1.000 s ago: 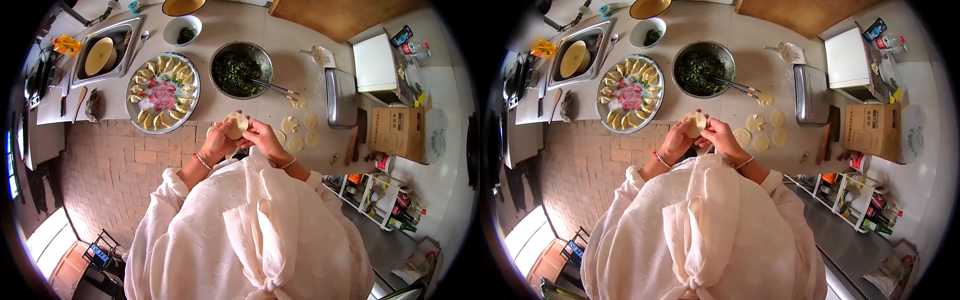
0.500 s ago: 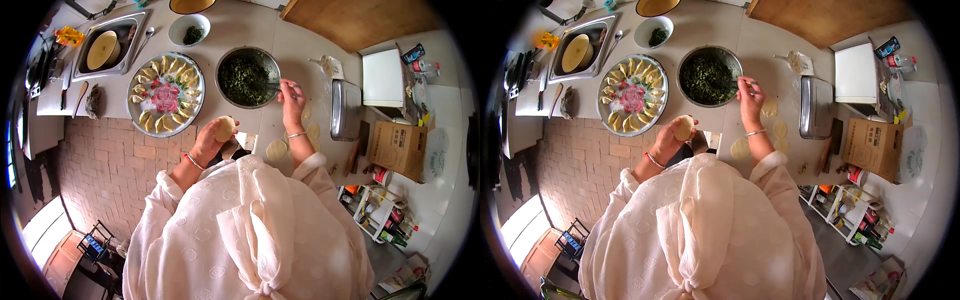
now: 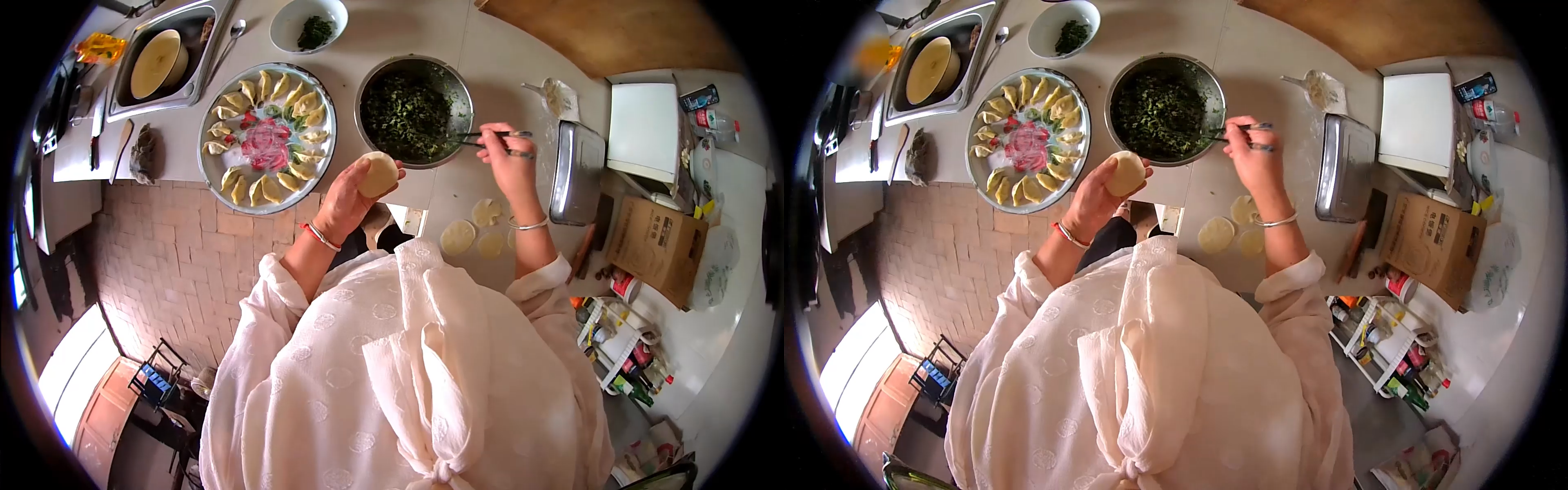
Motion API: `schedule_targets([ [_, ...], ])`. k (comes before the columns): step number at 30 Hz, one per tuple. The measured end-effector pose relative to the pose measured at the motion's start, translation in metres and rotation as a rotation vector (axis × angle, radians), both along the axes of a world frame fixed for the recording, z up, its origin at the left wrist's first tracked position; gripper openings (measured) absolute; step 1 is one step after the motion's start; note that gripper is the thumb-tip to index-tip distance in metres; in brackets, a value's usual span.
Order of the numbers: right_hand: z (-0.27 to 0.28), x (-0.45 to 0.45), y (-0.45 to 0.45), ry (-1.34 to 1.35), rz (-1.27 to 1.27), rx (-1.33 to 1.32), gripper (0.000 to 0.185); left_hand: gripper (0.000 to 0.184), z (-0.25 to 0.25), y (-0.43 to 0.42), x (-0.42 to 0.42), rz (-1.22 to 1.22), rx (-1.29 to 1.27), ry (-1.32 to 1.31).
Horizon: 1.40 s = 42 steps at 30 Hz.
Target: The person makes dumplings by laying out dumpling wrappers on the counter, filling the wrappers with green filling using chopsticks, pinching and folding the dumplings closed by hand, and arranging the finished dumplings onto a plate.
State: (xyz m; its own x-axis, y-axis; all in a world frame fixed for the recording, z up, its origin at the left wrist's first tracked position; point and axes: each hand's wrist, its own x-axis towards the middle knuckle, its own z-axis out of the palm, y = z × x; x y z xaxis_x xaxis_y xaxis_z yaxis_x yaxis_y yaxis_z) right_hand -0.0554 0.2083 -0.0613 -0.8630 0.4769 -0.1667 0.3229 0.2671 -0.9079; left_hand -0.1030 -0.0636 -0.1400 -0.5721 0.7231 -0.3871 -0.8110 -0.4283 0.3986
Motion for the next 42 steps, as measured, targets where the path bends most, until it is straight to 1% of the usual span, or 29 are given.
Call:
schedule_targets([
  [3, -0.015, 0.007, -0.008, -0.068, 0.017, -0.057, 0.018, 0.043, 0.003, -0.003, 0.008, -0.023, -0.057, 0.035],
  [6, -0.034, 0.016, -0.009, -0.025, -0.144, -0.272, 0.019, 0.044, -0.001, -0.004, 0.010, -0.042, -0.096, 0.033],
  [10, -0.052, 0.034, -0.015, 0.001, -0.391, -0.450, 0.022, 0.043, -0.004, 0.002, 0.006, -0.053, -0.109, 0.065],
  [11, -0.060, 0.039, -0.016, 0.056, -0.449, -0.508, 0.020, 0.042, -0.003, 0.005, 0.005, -0.045, -0.121, 0.073],
  [14, -0.067, 0.046, -0.023, 0.140, -0.544, -0.563, 0.020, 0.040, -0.001, 0.014, 0.004, -0.038, -0.145, 0.076],
  [17, -0.061, 0.048, -0.029, 0.174, -0.488, -0.459, 0.021, 0.040, -0.012, 0.019, 0.005, -0.057, -0.153, 0.059],
  [21, -0.067, 0.046, -0.035, 0.229, -0.388, -0.302, 0.022, 0.041, -0.005, 0.021, 0.007, -0.055, -0.181, 0.043],
  [24, -0.078, 0.036, -0.036, 0.237, -0.386, -0.380, 0.022, 0.041, -0.004, 0.021, 0.006, -0.054, -0.195, 0.054],
  [27, -0.084, 0.030, -0.035, 0.236, -0.505, -0.556, 0.021, 0.042, -0.003, 0.021, 0.007, -0.060, -0.169, 0.085],
  [33, -0.098, 0.038, -0.032, 0.231, -0.634, -0.726, 0.018, 0.042, -0.002, 0.018, 0.002, -0.099, -0.141, 0.047],
  [40, -0.090, 0.043, -0.023, 0.270, -0.678, -0.868, 0.020, 0.045, 0.013, 0.018, -0.014, -0.083, -0.131, 0.095],
  [42, -0.079, 0.044, -0.020, 0.301, -0.665, -0.867, 0.020, 0.046, 0.009, 0.022, -0.022, -0.080, -0.083, 0.022],
])
